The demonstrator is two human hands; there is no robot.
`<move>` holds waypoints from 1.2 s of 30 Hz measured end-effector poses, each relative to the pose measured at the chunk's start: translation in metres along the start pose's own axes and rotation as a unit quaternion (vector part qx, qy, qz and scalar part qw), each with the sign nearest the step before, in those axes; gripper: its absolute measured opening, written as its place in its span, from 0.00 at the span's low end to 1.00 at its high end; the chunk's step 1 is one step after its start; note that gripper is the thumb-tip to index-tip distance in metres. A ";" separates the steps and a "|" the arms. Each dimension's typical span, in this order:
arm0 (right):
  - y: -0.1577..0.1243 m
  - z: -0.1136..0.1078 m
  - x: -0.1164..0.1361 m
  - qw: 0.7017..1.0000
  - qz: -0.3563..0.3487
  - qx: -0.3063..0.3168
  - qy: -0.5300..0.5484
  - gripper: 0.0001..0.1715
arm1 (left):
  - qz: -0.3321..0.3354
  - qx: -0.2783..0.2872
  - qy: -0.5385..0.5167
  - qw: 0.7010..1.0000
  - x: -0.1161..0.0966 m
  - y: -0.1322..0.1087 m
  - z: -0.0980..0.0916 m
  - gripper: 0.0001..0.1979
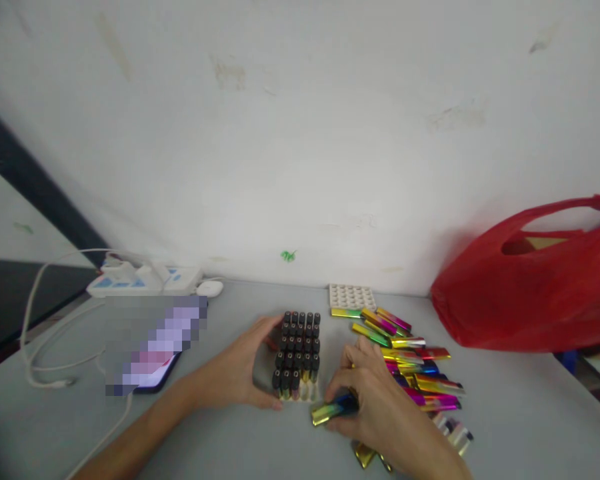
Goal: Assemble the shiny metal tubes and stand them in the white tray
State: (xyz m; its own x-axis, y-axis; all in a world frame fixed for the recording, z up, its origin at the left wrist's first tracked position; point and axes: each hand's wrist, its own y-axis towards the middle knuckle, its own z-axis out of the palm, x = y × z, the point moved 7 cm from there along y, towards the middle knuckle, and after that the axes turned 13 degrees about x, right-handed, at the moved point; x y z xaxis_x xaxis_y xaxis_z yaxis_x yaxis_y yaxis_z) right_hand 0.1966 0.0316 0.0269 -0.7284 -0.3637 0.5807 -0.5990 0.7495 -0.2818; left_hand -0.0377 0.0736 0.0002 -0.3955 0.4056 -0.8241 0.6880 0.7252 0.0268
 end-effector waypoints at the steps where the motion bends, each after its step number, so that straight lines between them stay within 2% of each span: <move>1: 0.001 0.003 -0.001 1.000 0.003 0.004 0.001 0.14 | 0.001 0.002 -0.003 1.000 0.000 0.000 0.000 0.69; 6: 0.007 0.012 0.006 0.999 -0.007 0.024 0.022 0.19 | 0.015 -0.005 -0.001 1.000 -0.001 0.000 0.000 0.69; 13: 0.005 0.004 0.017 0.987 -0.098 0.001 0.125 0.22 | 0.016 -0.003 0.009 1.000 -0.002 0.000 0.000 0.68; 17: -0.001 0.002 0.007 0.977 -0.047 -0.005 0.206 0.26 | 0.012 0.002 0.008 1.000 -0.001 0.001 0.000 0.68; 19: -0.005 0.001 0.007 0.972 -0.037 -0.005 0.234 0.25 | 0.008 0.002 0.005 1.000 0.000 0.001 0.000 0.68; 26: -0.010 -0.009 0.016 0.948 -0.130 -0.033 0.288 0.19 | 0.013 0.006 -0.003 1.000 -0.007 0.001 -0.001 0.68; 32: -0.014 -0.017 0.022 0.922 -0.158 -0.043 0.350 0.23 | 0.008 0.002 -0.008 1.000 -0.006 0.000 -0.001 0.69; 36: -0.013 -0.015 0.024 0.913 -0.148 -0.040 0.377 0.21 | 0.004 0.003 -0.011 1.000 -0.003 0.001 -0.001 0.70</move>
State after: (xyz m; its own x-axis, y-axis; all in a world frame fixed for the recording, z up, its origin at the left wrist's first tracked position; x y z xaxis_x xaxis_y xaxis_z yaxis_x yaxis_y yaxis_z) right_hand 0.1918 0.0218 0.0563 -0.0844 -0.0954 0.9919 -0.6842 0.7292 0.0119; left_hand -0.0361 0.0731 0.0034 -0.3768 0.3989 -0.8360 0.6951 0.7183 0.0295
